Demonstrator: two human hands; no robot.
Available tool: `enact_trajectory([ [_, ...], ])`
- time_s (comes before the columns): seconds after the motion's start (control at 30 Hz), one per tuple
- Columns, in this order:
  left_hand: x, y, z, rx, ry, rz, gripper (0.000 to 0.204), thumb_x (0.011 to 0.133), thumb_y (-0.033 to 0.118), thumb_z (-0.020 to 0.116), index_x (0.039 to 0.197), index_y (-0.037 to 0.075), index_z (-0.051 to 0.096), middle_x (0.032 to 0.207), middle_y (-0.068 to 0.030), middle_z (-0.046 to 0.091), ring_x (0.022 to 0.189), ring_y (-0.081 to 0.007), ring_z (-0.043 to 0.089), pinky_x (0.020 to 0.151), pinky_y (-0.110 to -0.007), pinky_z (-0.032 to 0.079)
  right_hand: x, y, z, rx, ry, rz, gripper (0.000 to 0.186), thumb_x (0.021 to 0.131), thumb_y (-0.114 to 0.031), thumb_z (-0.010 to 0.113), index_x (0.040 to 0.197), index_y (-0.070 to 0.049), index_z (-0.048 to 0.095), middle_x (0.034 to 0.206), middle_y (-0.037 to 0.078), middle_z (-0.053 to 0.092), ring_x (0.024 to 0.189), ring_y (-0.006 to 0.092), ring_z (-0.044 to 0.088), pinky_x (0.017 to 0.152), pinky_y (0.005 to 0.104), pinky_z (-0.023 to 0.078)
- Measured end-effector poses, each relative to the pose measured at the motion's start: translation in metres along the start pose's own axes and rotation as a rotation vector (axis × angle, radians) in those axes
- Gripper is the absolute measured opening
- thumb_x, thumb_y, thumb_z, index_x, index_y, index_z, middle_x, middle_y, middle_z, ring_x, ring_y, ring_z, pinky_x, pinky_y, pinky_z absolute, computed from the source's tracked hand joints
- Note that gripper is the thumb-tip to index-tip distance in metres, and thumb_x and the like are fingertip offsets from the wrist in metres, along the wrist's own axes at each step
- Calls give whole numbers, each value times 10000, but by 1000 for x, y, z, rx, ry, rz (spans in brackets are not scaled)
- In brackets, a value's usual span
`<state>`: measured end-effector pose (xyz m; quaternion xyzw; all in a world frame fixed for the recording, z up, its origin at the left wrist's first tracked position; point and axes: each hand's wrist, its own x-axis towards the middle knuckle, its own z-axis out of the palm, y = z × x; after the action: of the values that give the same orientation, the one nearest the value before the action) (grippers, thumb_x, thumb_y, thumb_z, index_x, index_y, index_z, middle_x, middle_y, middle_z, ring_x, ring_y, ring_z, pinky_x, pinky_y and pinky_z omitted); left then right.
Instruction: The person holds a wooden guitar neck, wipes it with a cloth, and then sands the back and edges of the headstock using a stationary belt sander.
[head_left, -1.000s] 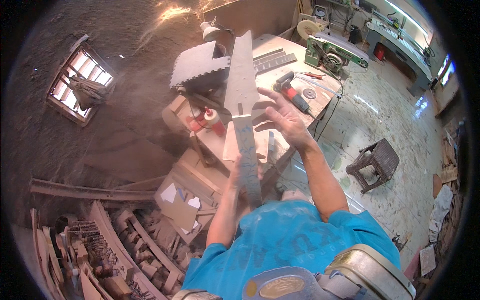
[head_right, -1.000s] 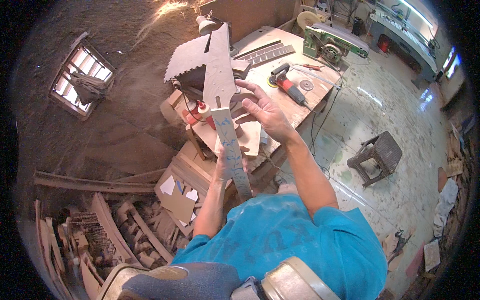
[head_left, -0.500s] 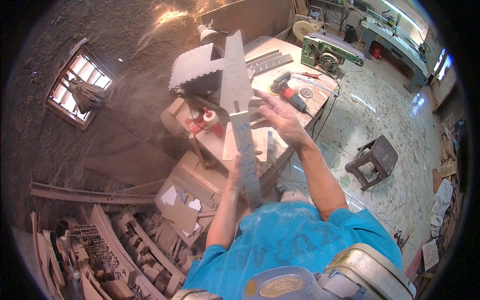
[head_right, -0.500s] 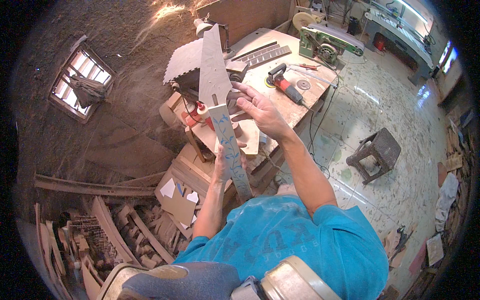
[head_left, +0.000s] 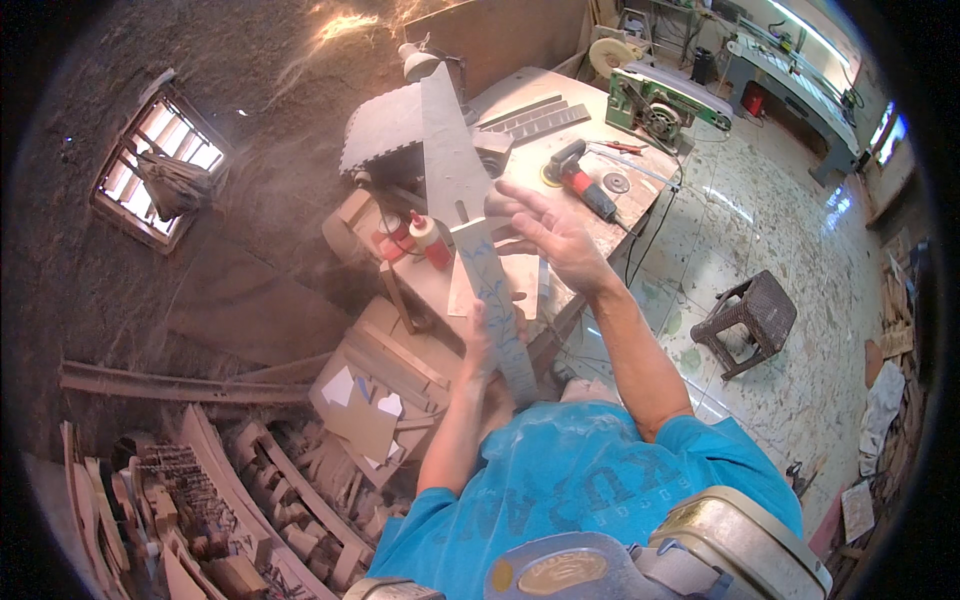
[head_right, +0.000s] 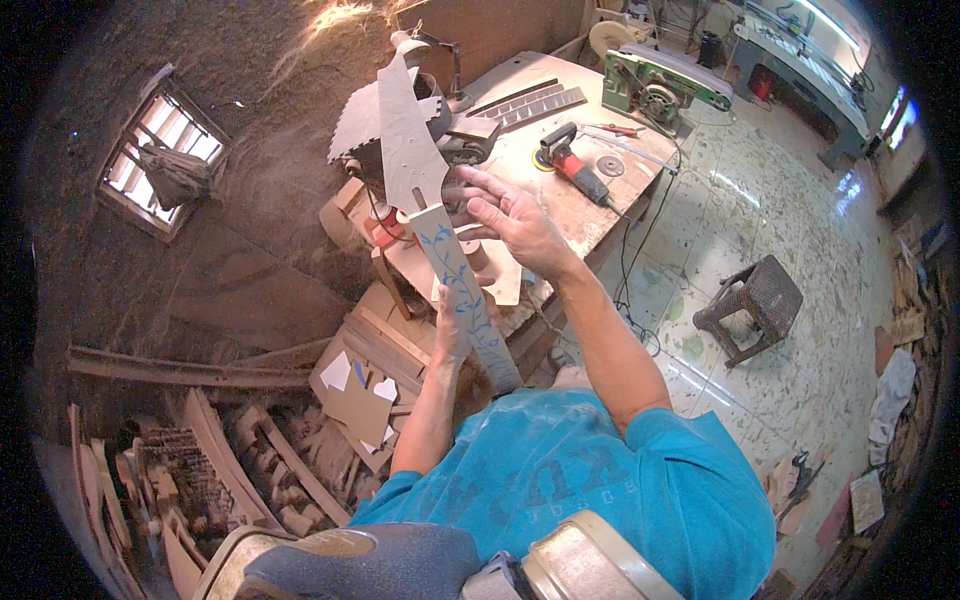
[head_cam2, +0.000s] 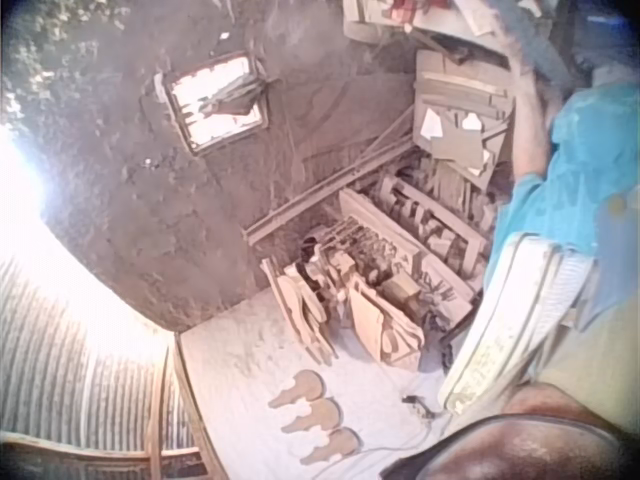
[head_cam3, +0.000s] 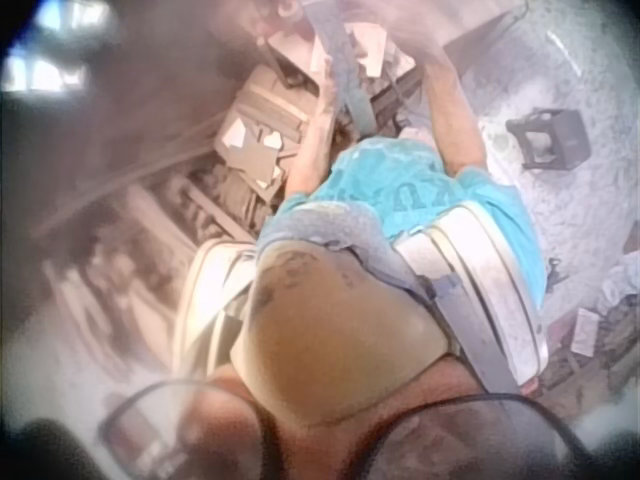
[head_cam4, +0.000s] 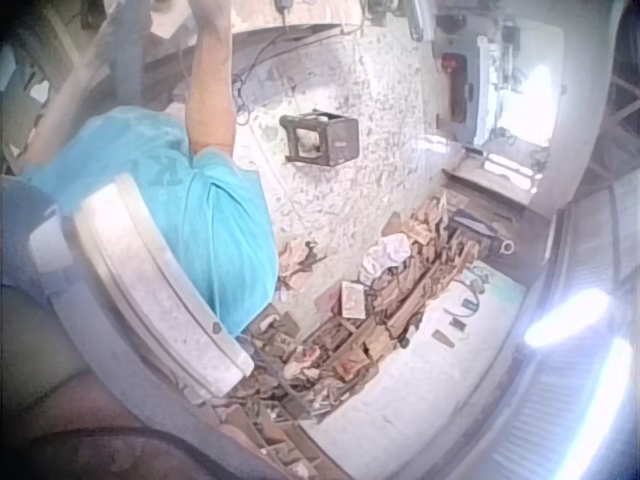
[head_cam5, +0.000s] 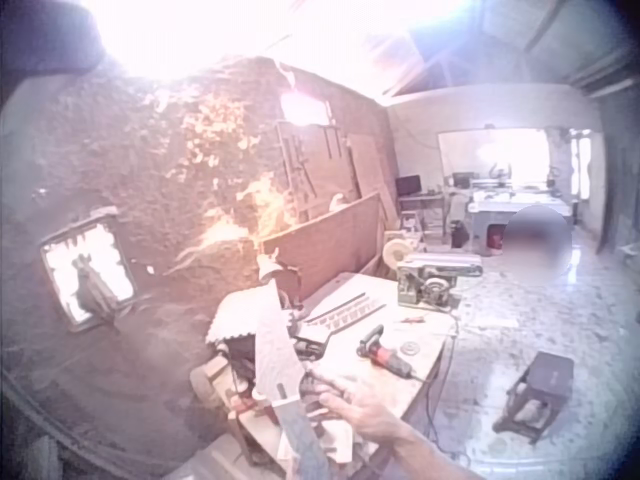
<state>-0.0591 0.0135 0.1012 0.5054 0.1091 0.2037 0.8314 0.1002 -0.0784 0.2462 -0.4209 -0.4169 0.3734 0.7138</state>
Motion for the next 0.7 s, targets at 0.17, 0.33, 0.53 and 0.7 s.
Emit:
enact_trajectory([
  [0.17,2,-10,0,-61,-9,70,887,941,780,424,1227,-47,573,777,-106,624,656,-204,629,608,-324,520,-2,5,-2,4,16,0,594,1065,-220,554,1560,4,315,1359,141,619,1077,176,667,955,334,554],
  [0.33,3,-13,4,-37,3,97,870,961,756,423,1205,-63,589,787,-100,638,657,-199,638,619,-321,527,-6,7,-5,-25,44,15,581,1060,-225,552,1553,0,341,1350,141,592,1157,203,621,1008,364,525],
  [0.53,5,-21,0,-63,-24,73,897,950,775,417,1209,-67,590,775,-97,644,652,-194,641,619,-317,526,-8,4,-4,21,3,15,584,1057,-218,557,1548,15,341,1334,136,598,1159,204,620,1017,364,521],
  [0.7,3,-21,2,-24,13,59,952,914,819,421,1213,-69,589,757,-89,643,655,-190,643,627,-312,526,-7,10,-6,6,4,-11,621,1059,-233,569,1545,47,302,1337,137,627,1087,172,655,950,332,552],
])
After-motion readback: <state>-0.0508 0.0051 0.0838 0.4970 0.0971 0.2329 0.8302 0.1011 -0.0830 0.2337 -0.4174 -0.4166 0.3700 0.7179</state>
